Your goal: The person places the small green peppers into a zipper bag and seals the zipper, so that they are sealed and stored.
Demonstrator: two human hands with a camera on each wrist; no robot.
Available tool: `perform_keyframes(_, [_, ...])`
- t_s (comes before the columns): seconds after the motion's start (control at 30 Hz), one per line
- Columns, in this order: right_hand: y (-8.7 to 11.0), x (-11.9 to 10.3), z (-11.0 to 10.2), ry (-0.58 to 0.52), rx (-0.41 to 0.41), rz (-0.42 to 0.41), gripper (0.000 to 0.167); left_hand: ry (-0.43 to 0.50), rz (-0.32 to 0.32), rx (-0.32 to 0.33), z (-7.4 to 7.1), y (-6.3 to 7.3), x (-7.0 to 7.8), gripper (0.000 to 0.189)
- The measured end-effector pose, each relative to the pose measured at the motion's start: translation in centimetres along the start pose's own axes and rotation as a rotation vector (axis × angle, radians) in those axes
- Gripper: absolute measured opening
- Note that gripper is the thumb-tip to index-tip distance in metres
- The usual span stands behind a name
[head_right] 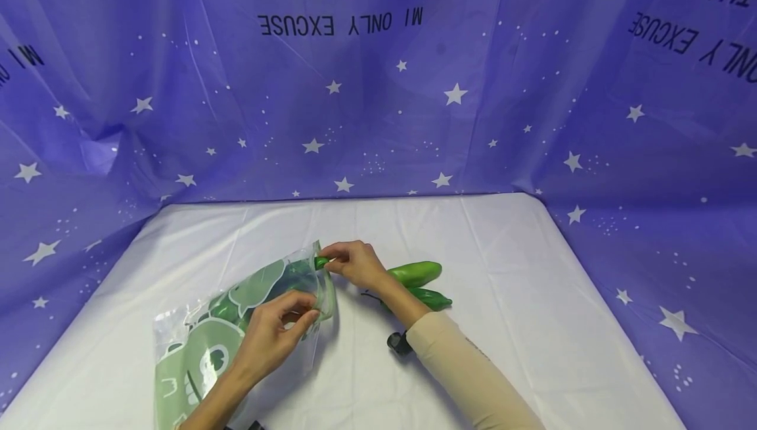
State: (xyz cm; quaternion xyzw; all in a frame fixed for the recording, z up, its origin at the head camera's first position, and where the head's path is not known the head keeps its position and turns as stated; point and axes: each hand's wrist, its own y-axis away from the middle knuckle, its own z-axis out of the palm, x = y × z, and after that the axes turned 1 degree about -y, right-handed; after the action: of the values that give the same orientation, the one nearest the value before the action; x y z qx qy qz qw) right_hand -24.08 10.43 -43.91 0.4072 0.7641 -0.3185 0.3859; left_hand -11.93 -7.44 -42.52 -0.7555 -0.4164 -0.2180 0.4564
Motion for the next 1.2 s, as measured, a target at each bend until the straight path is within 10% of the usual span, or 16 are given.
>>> perform_keyframes(1.2, [-0.6, 0.9, 0.7, 0.025, 0.052, 0.029, 0.017, 0.07, 0.063, 0.097, -1.1, 0.5, 2.3, 0.023])
